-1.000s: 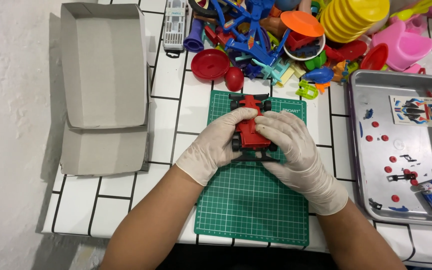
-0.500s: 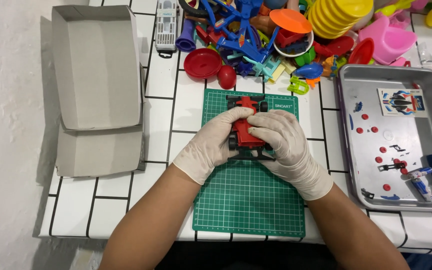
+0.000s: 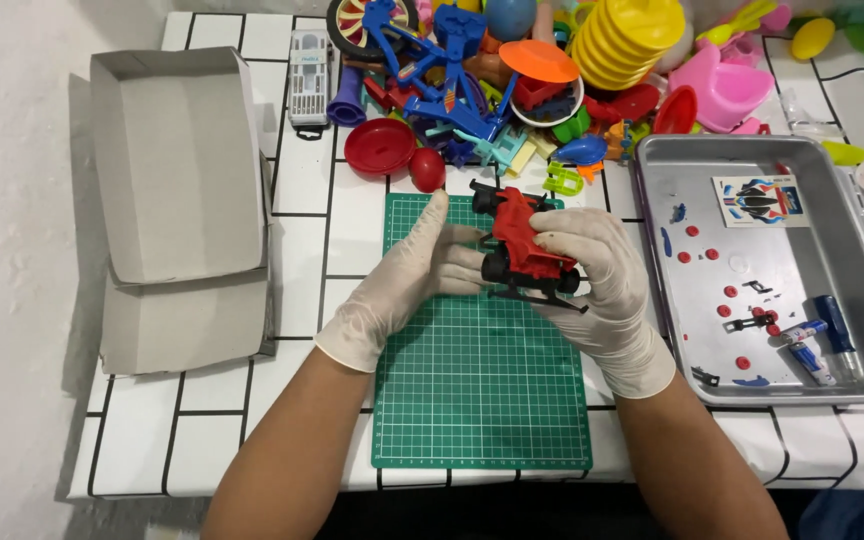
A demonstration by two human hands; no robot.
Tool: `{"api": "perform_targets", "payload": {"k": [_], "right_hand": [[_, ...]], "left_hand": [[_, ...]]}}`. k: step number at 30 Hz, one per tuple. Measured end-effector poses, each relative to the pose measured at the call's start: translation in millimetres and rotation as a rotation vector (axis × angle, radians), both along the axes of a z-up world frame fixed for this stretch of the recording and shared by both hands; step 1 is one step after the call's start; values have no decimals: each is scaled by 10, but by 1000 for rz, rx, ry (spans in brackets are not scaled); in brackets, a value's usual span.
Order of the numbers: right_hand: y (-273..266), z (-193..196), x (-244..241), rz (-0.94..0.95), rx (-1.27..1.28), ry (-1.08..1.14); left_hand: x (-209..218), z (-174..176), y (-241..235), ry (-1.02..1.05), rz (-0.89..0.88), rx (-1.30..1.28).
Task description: Installing a motor, gears, and batteries into a toy car chassis and then attaching the body shell.
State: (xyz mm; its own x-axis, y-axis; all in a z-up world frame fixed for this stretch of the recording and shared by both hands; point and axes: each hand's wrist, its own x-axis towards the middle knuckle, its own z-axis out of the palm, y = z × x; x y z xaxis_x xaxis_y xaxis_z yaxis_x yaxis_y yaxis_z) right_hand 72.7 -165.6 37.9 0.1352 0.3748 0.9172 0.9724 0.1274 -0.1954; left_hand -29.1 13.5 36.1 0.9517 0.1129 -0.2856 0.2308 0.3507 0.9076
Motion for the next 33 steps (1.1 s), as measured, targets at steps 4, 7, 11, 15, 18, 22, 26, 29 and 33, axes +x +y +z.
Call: {"api": "perform_targets", "payload": {"k": [4, 7, 11, 15, 18, 22, 26, 29, 33], "right_hand": [[-58, 97, -21, -2, -27, 23], [-60, 109, -44, 23, -43, 57], [-53, 64, -88, 52, -75, 134], [-26, 103, -190, 17, -97, 219], [-52, 82, -175, 29, -101, 244], [-69, 96, -174, 56, -119, 280], [-60, 79, -157, 78, -99, 276], [-38, 81, -168, 79, -83, 266], [-41, 71, -168, 111, -47, 275]], "left_hand": [[64, -112, 128, -259, 270, 722], [79, -87, 51, -728, 206, 1096], [154, -232, -122, -958, 284, 1272], [222, -357, -138, -1052, 364, 1292], [230, -364, -180, -1090, 389, 1254], [197, -273, -155, -1155, 367, 1228], [199, -263, -143, -1152, 370, 1219], [184, -249, -137, -1147, 379, 1226], [196, -244, -123, -1176, 393, 1230]]}}
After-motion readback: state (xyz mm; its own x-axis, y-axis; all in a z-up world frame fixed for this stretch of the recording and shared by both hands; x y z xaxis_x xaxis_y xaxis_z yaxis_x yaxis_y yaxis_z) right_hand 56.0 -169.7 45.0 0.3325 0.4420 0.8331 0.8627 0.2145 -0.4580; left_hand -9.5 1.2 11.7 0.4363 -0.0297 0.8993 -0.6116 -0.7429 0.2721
